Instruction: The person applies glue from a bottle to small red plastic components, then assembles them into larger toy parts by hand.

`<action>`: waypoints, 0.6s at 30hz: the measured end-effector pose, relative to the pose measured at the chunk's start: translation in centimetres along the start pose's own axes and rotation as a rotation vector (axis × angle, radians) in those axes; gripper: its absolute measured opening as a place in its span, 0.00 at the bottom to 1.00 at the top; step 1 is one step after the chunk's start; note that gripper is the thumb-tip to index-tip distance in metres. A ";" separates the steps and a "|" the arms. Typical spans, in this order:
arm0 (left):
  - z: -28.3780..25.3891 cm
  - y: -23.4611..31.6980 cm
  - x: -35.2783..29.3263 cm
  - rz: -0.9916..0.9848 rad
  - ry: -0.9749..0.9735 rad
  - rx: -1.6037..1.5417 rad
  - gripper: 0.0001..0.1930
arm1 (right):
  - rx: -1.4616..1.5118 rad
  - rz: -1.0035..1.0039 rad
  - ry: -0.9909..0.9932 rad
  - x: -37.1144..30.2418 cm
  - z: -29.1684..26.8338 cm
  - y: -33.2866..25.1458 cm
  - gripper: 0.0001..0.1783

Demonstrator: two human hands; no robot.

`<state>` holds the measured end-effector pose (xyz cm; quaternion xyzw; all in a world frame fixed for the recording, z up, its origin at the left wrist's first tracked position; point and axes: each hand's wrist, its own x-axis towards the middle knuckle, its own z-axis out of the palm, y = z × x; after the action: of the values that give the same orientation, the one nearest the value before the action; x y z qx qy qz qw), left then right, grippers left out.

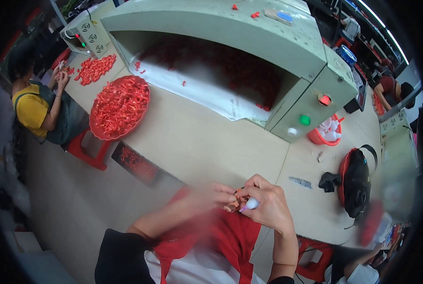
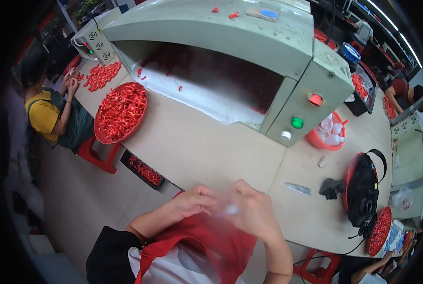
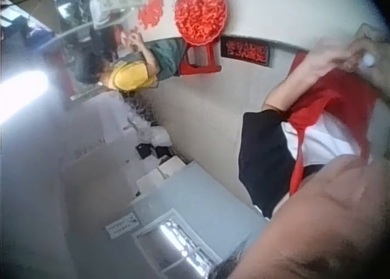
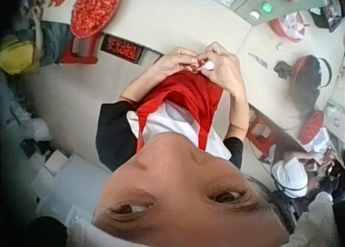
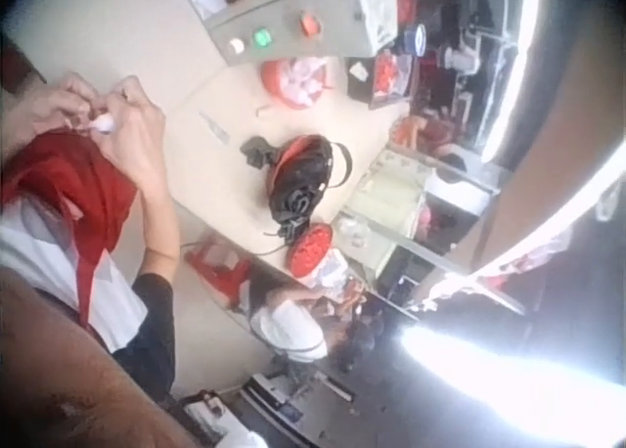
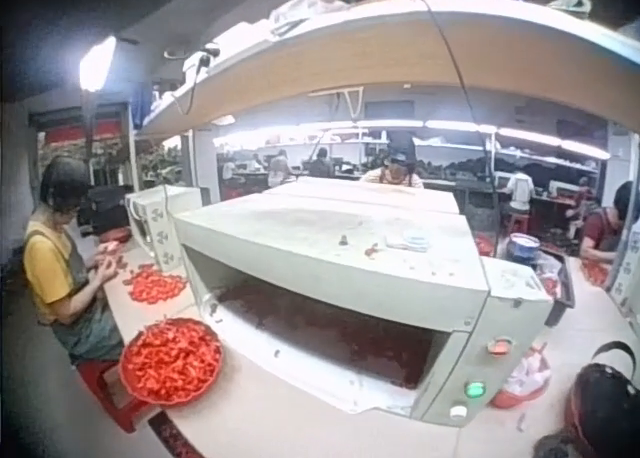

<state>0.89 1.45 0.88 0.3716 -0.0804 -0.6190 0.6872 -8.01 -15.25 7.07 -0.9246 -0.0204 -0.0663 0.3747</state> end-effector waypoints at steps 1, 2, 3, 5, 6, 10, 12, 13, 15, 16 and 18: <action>0.2 0.1 -0.2 -0.044 -0.032 0.021 0.12 | 0.020 -0.011 -0.037 0.0 -0.1 -0.1 0.14; 0.2 0.0 -0.3 -0.031 -0.029 0.028 0.12 | 0.040 -0.016 -0.075 0.0 -0.1 0.0 0.13; 0.4 -0.1 -0.4 -0.017 -0.028 0.035 0.12 | 0.035 -0.028 -0.081 -0.1 -0.3 0.0 0.13; 0.5 -0.4 -0.4 -0.005 -0.045 0.026 0.12 | 0.036 -0.020 -0.071 -0.5 -0.3 -0.2 0.13; 0.4 -0.3 -0.3 -0.004 -0.050 0.031 0.12 | 0.040 -0.010 -0.061 -0.5 -0.4 -0.2 0.13; 0.1 -0.5 0.1 -0.055 -0.116 0.165 0.13 | 0.013 -0.040 -0.109 -0.9 -1.0 0.2 0.13; 0.1 -0.8 0.3 -0.094 -0.160 0.254 0.13 | -0.008 -0.089 -0.234 -1.2 -1.6 0.5 0.12; 0.2 -0.7 0.5 -0.087 -0.156 0.275 0.13 | -0.003 -0.067 -0.238 -1.0 -1.8 0.9 0.12; 0.5 0.1 0.8 -0.122 -0.093 0.293 0.13 | 0.185 -0.143 -0.134 -0.5 -1.9 2.1 0.11; 0.7 0.8 0.8 -0.051 -0.072 0.438 0.14 | 0.282 -0.159 -0.030 -0.3 -2.1 2.7 0.09; 2.2 0.7 0.3 0.207 0.116 0.501 0.15 | 0.341 -0.087 0.216 0.1 -2.6 4.8 0.07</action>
<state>0.22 0.25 2.72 0.5544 -0.2292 -0.4840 0.6371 -7.77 -20.54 5.61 -0.8335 -0.0311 -0.1771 0.5224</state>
